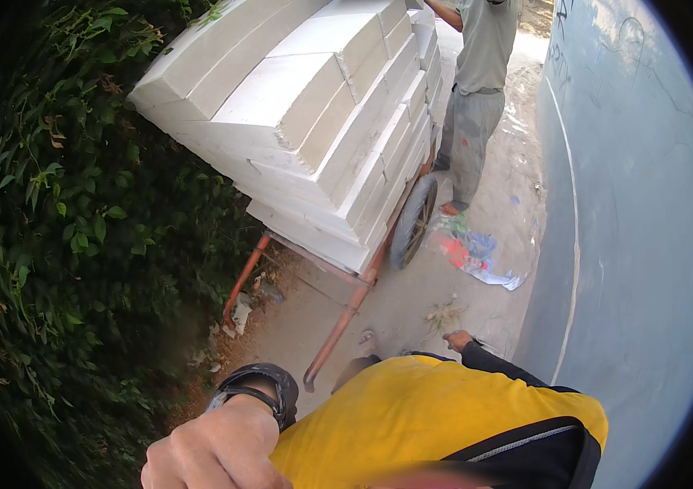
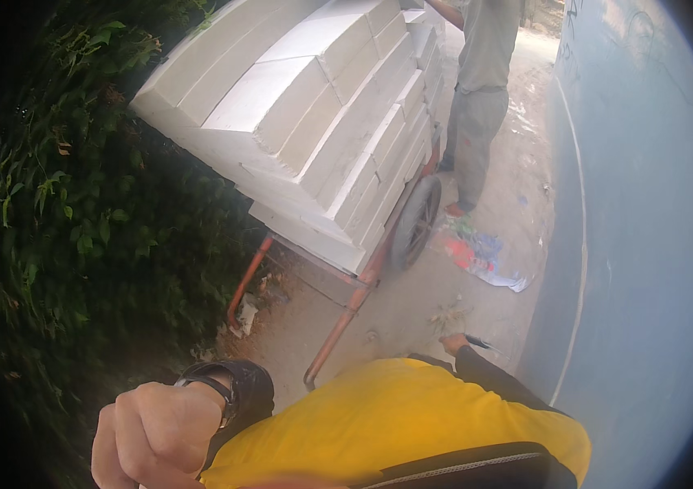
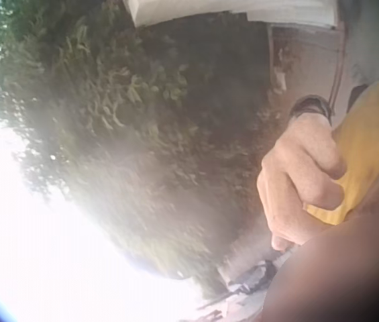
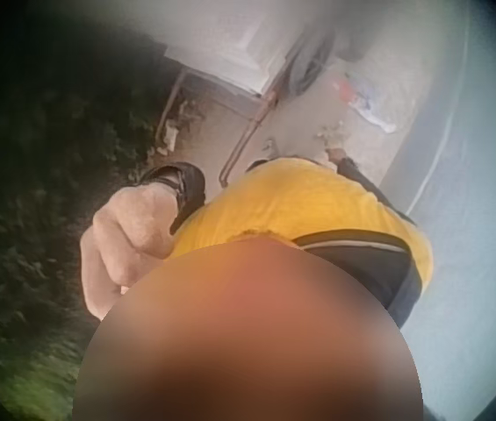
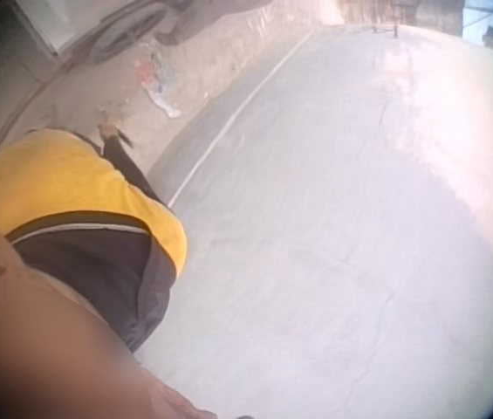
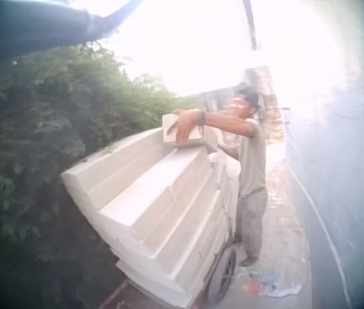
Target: The person repeatedly picks up white foam blocks and stacks them onto a wheelbarrow. Another person assists by arranging blocks on the wheelbarrow. The camera wearer also pushes the wheelbarrow along a narrow outdoor path.
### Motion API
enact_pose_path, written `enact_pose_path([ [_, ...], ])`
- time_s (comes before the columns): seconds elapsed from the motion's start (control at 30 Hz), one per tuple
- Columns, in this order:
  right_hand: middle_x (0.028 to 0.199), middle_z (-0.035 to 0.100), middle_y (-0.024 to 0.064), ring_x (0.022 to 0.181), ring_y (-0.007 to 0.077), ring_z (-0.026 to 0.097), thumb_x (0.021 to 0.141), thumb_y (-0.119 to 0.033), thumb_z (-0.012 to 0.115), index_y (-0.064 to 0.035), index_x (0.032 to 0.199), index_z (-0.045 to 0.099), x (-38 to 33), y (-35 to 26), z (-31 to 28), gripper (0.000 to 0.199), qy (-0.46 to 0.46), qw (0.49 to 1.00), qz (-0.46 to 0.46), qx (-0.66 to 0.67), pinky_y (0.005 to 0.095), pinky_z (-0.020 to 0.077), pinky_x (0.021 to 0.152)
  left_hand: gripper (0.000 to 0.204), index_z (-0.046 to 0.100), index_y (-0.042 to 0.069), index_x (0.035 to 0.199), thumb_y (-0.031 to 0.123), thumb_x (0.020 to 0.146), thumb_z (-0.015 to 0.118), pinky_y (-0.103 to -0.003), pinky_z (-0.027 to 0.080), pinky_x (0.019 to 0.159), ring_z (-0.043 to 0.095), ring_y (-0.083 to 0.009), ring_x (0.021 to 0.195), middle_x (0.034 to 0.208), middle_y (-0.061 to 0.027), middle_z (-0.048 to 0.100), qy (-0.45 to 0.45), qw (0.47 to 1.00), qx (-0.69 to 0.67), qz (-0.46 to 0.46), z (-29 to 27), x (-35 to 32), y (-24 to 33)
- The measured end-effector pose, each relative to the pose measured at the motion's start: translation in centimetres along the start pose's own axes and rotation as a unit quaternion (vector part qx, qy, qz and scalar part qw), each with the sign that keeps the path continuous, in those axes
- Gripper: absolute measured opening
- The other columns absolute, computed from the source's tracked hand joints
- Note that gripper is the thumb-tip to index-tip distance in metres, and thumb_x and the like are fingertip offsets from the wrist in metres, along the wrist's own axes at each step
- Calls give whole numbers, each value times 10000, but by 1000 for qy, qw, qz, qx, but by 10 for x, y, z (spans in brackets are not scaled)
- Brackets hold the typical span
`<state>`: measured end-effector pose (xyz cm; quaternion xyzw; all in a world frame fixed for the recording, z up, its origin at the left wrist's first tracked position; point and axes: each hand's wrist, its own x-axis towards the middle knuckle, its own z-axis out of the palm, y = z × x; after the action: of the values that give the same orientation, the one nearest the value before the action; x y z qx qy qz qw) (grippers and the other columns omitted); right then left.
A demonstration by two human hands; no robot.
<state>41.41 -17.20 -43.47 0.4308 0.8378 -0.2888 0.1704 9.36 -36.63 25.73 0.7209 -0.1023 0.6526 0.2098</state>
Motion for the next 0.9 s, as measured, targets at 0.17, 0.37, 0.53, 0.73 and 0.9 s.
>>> enact_pose_path([
  [0.17, 973, 749, 186, 925, 396, 701, 997, -399, 540, -96, 1081, 747, 6, 0, -7, 376, 2, 988, 37, 152, 481, 536, 883, 252, 673, 167, 723, 19, 904, 579, -280, 323, 514, 550, -110, 584, 721, -23, 640, -17, 993, 104, 51, -8, 5, 4],
  [0.37, 1072, 745, 186, 971, 302, 748, 988, -322, 624, 15, 1244, 693, 26, -13, -25, 428, -25, 937, 136, 320, 372, 563, 844, 1040, 442, 124, 1549, 901, 857, 416, -488, 414, 1119, 442, -360, 1434, 1603, -229, 388, 84, 916, 389, 55, -89, -13, -19],
  [0.53, 1109, 734, 187, 983, 279, 715, 959, -441, 657, 43, 1185, 706, 23, -36, -44, 537, 45, 863, 135, 484, 403, 548, 870, 1067, 317, 51, 1596, 842, 893, 453, -532, 143, 1259, 206, -329, 1561, 1662, -186, 266, 216, 766, 605, -13, -228, -40, -92],
  [0.73, 1383, 613, 193, 1290, 275, 569, 933, -595, 663, 76, 1425, 529, 16, -88, -111, 843, 128, 819, 143, 541, 405, 460, 1050, 992, 170, 43, 1636, 692, 962, 501, -610, 28, 1237, -8, -459, 1563, 1706, -216, 91, 207, 646, 728, -103, -303, -75, -147],
  [0.9, 1580, 384, 310, 1485, 404, 362, 899, -751, 565, 73, 1559, 336, 38, -133, -293, 1080, 317, 783, 29, 535, 437, 282, 1209, 1091, 175, 59, 1627, 812, 901, 482, -632, 37, 1234, -13, -444, 1564, 1689, -222, 115, 241, 630, 732, -98, -320, -80, -168],
])
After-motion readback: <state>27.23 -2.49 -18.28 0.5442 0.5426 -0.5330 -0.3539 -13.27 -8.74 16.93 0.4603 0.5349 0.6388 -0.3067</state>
